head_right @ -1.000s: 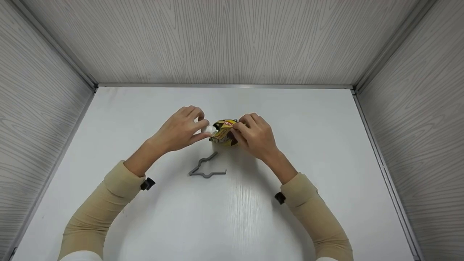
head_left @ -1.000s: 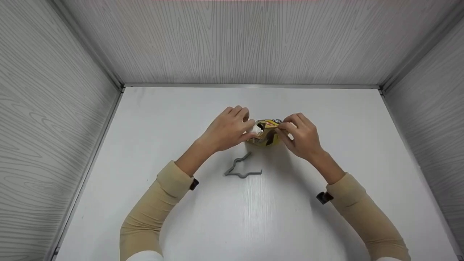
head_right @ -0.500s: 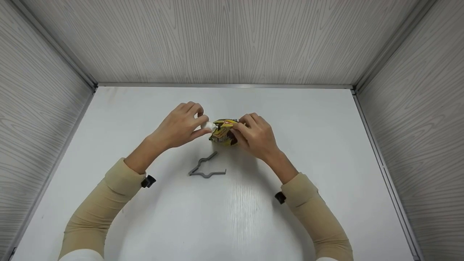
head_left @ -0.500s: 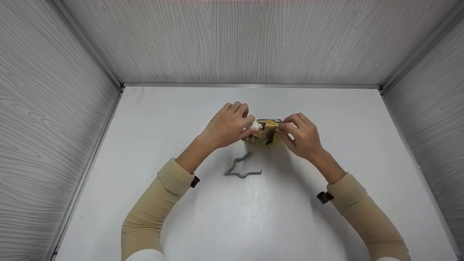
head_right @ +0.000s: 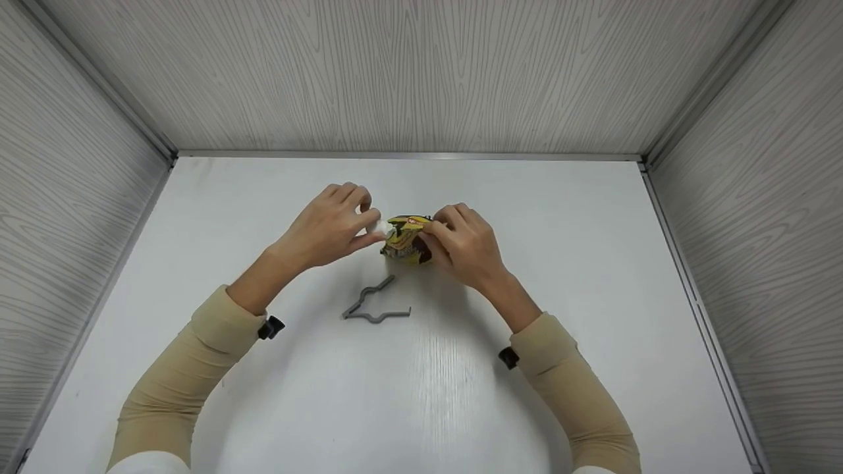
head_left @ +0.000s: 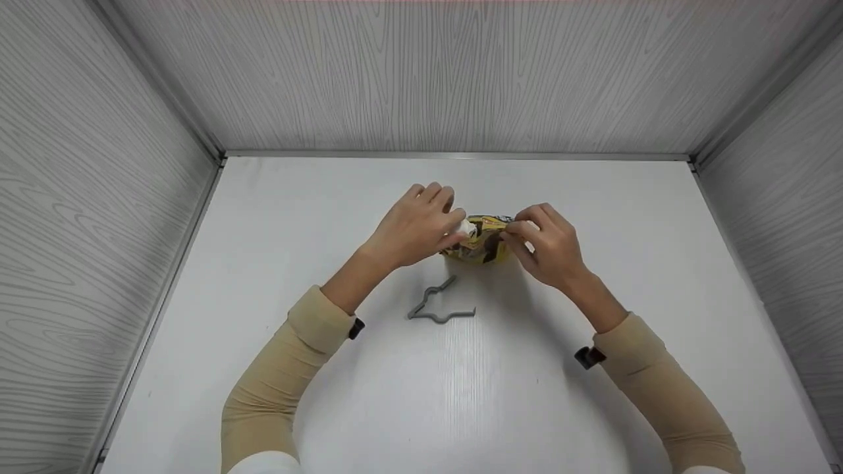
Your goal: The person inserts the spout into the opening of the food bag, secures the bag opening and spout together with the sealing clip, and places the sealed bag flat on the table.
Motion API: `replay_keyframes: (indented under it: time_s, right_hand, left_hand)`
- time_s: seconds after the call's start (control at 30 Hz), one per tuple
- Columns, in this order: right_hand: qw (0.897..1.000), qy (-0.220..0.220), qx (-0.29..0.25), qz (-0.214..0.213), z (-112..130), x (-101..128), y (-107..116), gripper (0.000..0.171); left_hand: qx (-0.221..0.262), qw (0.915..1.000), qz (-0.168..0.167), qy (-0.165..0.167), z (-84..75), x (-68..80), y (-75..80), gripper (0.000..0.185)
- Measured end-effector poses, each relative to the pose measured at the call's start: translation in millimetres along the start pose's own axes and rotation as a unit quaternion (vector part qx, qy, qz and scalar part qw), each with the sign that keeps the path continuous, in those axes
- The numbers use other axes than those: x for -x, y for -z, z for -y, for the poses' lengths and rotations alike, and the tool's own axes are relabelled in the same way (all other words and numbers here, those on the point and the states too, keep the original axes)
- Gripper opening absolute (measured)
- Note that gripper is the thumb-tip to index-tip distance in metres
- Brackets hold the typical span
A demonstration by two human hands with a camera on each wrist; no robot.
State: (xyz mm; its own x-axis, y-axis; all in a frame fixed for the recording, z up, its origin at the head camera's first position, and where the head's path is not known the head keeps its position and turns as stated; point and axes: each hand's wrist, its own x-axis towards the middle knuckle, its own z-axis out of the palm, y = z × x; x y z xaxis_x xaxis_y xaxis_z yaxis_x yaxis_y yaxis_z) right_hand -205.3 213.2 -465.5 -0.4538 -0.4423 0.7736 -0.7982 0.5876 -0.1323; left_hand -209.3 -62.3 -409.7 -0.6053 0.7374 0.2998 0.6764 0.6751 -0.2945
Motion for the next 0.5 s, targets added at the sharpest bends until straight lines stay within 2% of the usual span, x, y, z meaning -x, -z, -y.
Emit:
replay_keyframes:
  time_s: [0.23, 0.5]
  right_hand:
    - [1.0, 0.002, 0.003, 0.002, -0.4, -0.2, 1.2, 0.01]
    - [1.0, 0.003, 0.004, 0.002, -0.2, 0.1, 1.0, 0.01]
  left_hand:
    - [-0.027, 0.9996, -0.004, -0.001, -0.7, -2.8, 2.4, 0.046]
    - [-0.034, 0.9994, -0.004, -0.009, -3.4, -4.5, 3.6, 0.046]
